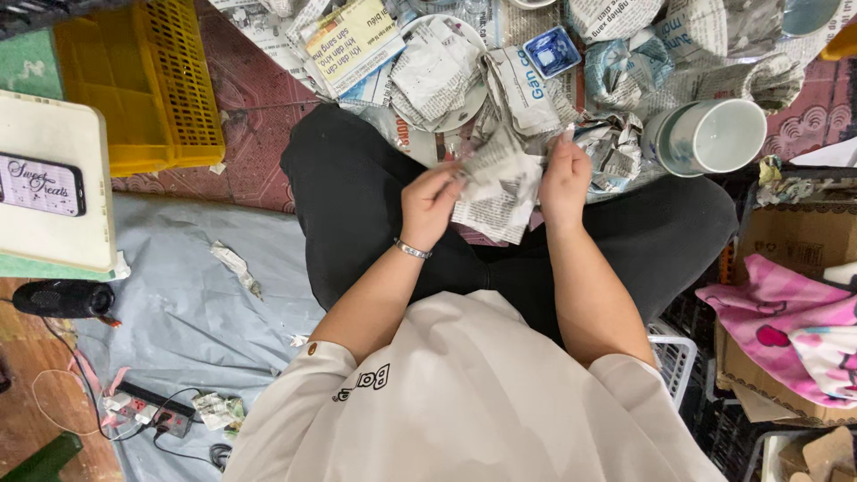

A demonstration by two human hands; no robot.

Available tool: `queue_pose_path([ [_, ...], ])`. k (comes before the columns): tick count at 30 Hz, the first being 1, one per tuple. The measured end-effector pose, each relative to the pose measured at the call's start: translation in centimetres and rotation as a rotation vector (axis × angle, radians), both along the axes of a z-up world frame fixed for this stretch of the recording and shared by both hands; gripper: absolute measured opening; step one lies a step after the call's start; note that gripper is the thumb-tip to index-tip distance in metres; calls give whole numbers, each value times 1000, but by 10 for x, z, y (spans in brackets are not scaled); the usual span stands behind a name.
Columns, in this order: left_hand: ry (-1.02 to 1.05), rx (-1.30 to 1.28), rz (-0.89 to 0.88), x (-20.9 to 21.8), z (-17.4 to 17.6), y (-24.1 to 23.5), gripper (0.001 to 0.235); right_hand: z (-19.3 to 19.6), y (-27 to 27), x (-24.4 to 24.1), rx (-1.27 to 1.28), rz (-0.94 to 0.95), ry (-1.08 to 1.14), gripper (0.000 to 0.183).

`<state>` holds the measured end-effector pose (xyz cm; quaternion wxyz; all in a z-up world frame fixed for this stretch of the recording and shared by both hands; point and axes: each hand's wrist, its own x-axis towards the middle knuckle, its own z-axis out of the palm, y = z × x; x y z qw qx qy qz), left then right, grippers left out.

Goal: The person sits cross-legged on the floor and wraps small white cups with newspaper sheets. They fold the paper around each cup, tuck the edges, and place the wrapped items into a pile.

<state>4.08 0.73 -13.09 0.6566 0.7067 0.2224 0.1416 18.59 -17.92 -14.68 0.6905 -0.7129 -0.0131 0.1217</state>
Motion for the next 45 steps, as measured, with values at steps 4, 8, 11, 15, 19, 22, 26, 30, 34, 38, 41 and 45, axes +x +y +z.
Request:
queue_pose_path([
  [4,-128,-292,71,1,-14,13,15,23,4,3,-191,48,-87,35],
  [8,-233,-816,198,7,-14,20,42,60,12,-2,-498,80,-320,31],
  [11,-242,-839,198,6,-16,18,48,92,19,-5,-712,147,-525,28],
  [15,-244,-1110,192,-1,-27,23,43,126,27,-7,-681,462,-934,51],
  [19,-243,-1365,78,-4,-35,31,50,144,34,-5,-524,835,-825,93],
  [22,-161,-1279,254,-3,-36,29,49,144,38,-11,-509,902,-798,104],
  [26,-27,-1135,333,-2,-27,26,43,128,34,-16,-552,794,-860,70],
  [30,-133,-1014,343,4,-11,19,39,109,21,-4,-424,703,-753,34],
  [34,15,-826,322,9,3,16,43,107,8,6,-286,622,-563,25],
  [38,-11,-649,179,12,9,12,51,117,16,4,-302,853,-686,79],
  [41,33,-404,44,10,10,9,54,122,33,-13,-522,868,-809,114],
  [45,-43,-478,65,8,3,8,59,120,38,-13,-580,895,-700,85],
])
